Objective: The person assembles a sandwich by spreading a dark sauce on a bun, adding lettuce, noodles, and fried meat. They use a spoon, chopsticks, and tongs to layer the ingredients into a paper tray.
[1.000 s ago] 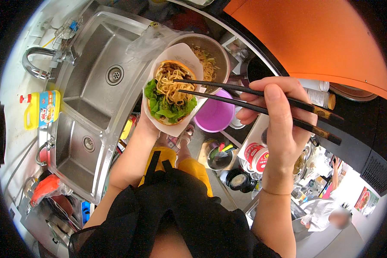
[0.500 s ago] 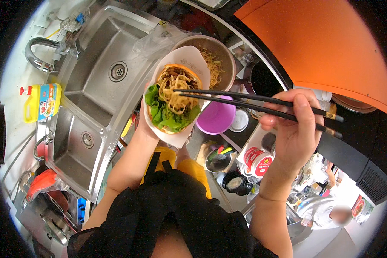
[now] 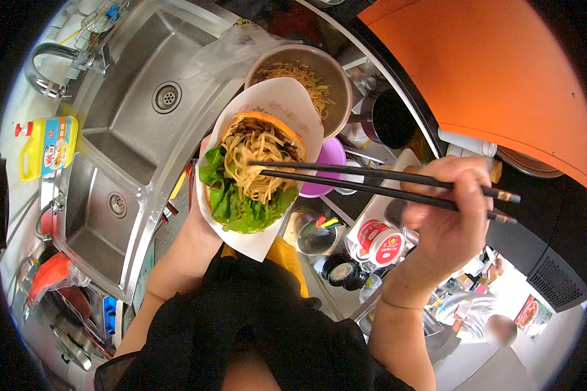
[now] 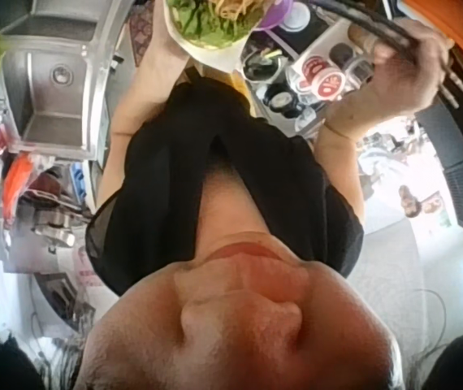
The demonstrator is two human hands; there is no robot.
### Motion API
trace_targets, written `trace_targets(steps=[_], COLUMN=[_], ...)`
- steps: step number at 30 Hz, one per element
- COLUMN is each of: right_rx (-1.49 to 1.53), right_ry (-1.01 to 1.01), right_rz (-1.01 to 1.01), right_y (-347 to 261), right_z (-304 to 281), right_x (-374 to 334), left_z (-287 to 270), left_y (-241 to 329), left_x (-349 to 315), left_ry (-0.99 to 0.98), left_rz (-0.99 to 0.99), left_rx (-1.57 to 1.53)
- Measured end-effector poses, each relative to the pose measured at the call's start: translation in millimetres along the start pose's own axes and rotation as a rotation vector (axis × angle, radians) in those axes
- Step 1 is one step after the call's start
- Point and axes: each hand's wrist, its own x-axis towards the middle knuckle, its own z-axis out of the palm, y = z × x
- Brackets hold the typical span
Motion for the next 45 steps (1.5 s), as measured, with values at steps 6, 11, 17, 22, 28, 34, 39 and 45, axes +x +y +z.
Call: trace_targets(steps=[6, 11, 17, 22, 28, 34, 39, 45], right_rx=[-0.111, 0.004, -0.090, -0.103, 0.447, 0.749, 0.947, 1.172], right_ry=[-0.050, -0.200, -0.213, -0.044, -0.236, -0.383, -0.416, -0.635], right_rz=[-0.038, -0.038, -0.015, -0.091, -0.002, 0.059, 0.173, 0.249], right_y=[-20, -21, -17, -9, -18, -22, -28, -34], right_z=[4, 6, 16, 13, 7, 2, 1, -1], right_x=[-7, -8, -11, -8, -4, 2, 4, 11], left_z=[7, 4, 0, 7, 16, 14, 14, 13], left_y=[3, 5, 8, 8, 7, 5, 10, 2], left_x=[-6, -6, -7, -10, -19, -18, -19, -16], left_ry=[-0.008, -0.026, -0.062, -0.048, 0.069, 0.068, 0.050, -0.087], left_rz=[0.052, 0.060, 0.097, 0.080, 0.007, -0.028, -0.079, 0.006], left_rx=[-0.032, -0.020, 0.027, 0.019, 0.006, -0.029, -0.084, -0.109])
